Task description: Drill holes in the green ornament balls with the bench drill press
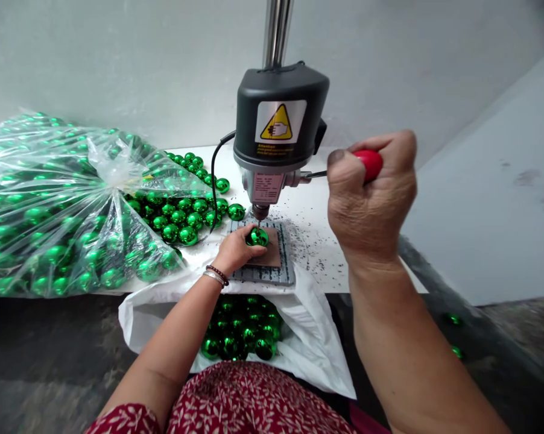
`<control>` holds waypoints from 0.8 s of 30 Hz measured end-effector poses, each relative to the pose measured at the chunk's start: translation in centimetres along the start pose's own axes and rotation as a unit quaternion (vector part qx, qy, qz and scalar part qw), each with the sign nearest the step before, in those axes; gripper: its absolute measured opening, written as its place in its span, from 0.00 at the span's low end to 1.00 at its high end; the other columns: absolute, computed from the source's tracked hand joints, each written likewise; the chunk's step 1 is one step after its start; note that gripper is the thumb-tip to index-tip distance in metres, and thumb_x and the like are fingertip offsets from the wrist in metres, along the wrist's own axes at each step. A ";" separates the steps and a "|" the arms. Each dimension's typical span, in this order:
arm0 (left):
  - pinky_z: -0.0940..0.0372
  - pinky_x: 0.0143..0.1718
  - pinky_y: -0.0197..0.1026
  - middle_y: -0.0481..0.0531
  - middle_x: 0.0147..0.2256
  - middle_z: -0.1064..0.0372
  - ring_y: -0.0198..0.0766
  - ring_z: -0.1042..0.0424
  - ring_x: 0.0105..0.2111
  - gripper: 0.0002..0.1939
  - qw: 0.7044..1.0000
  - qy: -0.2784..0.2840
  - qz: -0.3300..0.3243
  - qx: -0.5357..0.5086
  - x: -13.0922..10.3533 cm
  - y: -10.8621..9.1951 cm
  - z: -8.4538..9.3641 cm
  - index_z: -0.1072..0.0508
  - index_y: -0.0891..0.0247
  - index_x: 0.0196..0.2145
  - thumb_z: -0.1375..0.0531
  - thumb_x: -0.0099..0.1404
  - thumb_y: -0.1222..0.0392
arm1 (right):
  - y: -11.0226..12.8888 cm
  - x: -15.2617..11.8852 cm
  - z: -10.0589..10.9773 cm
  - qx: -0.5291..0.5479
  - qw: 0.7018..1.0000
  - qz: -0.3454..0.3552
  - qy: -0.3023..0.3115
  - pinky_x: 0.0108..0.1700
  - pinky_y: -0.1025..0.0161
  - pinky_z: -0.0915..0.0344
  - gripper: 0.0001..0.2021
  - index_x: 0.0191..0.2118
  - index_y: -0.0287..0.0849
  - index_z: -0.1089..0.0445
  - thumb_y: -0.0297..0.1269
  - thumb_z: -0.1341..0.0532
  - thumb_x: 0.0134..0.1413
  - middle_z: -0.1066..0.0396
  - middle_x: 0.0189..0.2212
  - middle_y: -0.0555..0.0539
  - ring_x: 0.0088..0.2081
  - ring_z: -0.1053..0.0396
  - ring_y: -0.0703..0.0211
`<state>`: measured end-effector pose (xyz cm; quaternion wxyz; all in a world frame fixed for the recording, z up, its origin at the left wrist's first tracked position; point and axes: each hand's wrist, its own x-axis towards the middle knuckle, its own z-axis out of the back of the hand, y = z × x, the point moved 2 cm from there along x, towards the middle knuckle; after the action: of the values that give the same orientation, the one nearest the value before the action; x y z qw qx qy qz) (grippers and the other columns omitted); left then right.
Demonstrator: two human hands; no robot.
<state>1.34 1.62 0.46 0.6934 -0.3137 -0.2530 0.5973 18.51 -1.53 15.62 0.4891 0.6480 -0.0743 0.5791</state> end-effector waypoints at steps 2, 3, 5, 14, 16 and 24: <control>0.34 0.54 0.45 0.52 0.47 0.24 0.47 0.26 0.48 0.32 1.000 0.002 0.000 0.000 -0.1 -0.1 0.0 0.28 0.57 0.56 0.31 0.53 0.56 | 0.0 -0.2 0.0 -0.001 1.000 -0.007 0.000 0.30 0.72 0.43 0.08 0.33 0.40 0.41 0.38 0.43 0.55 0.41 0.26 0.56 0.26 0.46 0.75; 0.34 0.54 0.45 0.52 0.48 0.24 0.47 0.26 0.48 0.32 1.000 0.002 0.001 0.000 -0.1 -0.1 0.0 0.28 0.58 0.57 0.31 0.53 0.56 | 0.0 -0.3 0.0 -0.002 1.000 -0.009 0.000 0.30 0.72 0.43 0.08 0.33 0.41 0.42 0.39 0.43 0.55 0.40 0.26 0.55 0.26 0.45 0.74; 0.35 0.55 0.45 0.53 0.49 0.25 0.47 0.26 0.49 0.33 1.000 -0.003 0.001 -0.002 -0.1 0.0 0.0 0.29 0.59 0.57 0.31 0.53 0.56 | 0.0 -0.6 0.1 -0.003 1.000 -0.005 0.000 0.30 0.71 0.42 0.07 0.33 0.41 0.42 0.39 0.44 0.55 0.39 0.27 0.54 0.27 0.45 0.74; 0.36 0.57 0.45 0.52 0.51 0.25 0.46 0.27 0.50 0.34 1.000 -0.006 -0.001 -0.018 -0.1 0.2 -0.1 0.30 0.58 0.58 0.31 0.53 0.57 | -0.3 -2.7 0.5 -0.028 0.999 0.018 -0.008 0.30 0.68 0.39 0.06 0.32 0.44 0.41 0.39 0.45 0.56 0.38 0.25 0.55 0.25 0.40 0.71; 0.36 0.58 0.45 0.53 0.52 0.26 0.46 0.27 0.51 0.35 1.000 -0.006 0.002 -0.020 -0.2 0.1 -0.1 0.30 0.58 0.59 0.31 0.53 0.58 | -0.4 -3.0 0.5 -0.030 0.999 0.021 -0.019 0.30 0.68 0.39 0.06 0.32 0.44 0.41 0.39 0.45 0.56 0.38 0.24 0.55 0.24 0.41 0.71; 0.35 0.55 0.44 0.51 0.50 0.25 0.46 0.27 0.51 0.35 1.000 -0.003 0.007 -0.029 -0.3 0.2 -0.1 0.30 0.56 0.59 0.31 0.53 0.56 | -1.0 -4.3 0.3 -0.027 0.999 0.021 -0.033 0.30 0.67 0.39 0.06 0.33 0.45 0.40 0.41 0.45 0.57 0.36 0.24 0.55 0.25 0.39 0.69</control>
<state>1.24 1.33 0.25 0.6792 -0.3341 -0.2700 0.5952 18.01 -3.32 11.57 0.4910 0.6519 -0.1199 0.5652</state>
